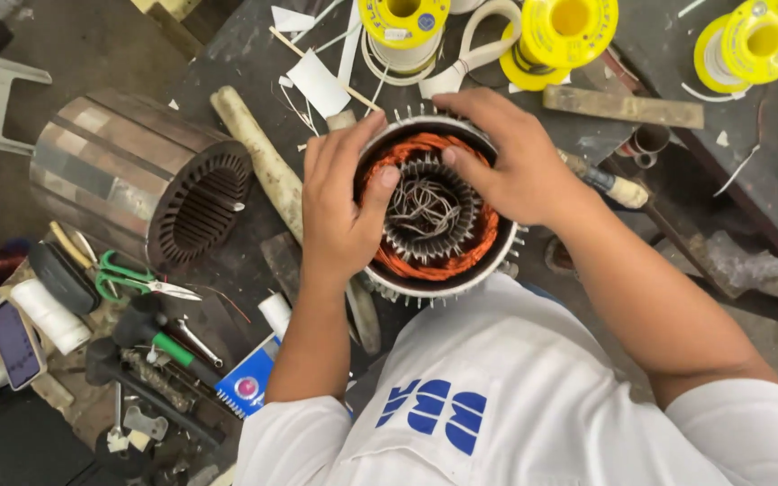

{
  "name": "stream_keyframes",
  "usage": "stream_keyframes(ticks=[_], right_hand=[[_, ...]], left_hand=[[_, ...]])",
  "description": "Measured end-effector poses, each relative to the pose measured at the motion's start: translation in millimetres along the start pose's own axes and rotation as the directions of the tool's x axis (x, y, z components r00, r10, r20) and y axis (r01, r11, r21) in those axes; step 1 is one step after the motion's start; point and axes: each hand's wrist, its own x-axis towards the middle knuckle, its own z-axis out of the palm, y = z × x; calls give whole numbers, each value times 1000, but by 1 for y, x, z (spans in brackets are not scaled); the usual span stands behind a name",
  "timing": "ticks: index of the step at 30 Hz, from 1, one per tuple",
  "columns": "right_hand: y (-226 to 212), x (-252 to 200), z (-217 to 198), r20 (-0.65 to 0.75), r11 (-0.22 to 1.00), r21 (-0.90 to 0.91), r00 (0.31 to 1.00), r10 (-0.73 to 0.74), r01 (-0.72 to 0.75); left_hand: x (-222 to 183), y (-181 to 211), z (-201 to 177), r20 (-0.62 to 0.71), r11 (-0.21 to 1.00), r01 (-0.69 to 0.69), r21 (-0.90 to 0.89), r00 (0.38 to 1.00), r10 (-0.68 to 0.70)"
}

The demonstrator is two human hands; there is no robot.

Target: Inserting insulation paper into motor stator slots and tying copper windings with string to secure them.

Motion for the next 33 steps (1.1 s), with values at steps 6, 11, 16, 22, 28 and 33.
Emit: stream_keyframes(ticks=[6, 11, 16, 22, 28, 33], right_hand=[[-8, 3, -3, 11, 997, -11, 997, 76, -75], [-7, 8, -1, 7, 998, -1, 998, 58, -58], [-8, 12, 0, 23, 997, 2, 997, 79, -79], [-10, 13, 0, 22, 993, -39, 993, 113, -112], [-7, 13, -2, 19, 993, 4, 993, 115, -116], [-8, 10, -2, -7, 996, 24, 996, 85, -85]], left_hand=[[-5, -20, 13, -372, 935, 114, -337, 896, -243], [12, -122, 5, -373, 902, 177, -395, 866, -333], [45, -240, 14, 15, 877, 472, 83, 880, -475], [91, -339, 61, -2, 776, 453, 439, 864, -503], [102, -289, 44, -134, 862, 473, 184, 881, -454], [76, -167, 6, 20, 654, 334, -678, 899, -438]])
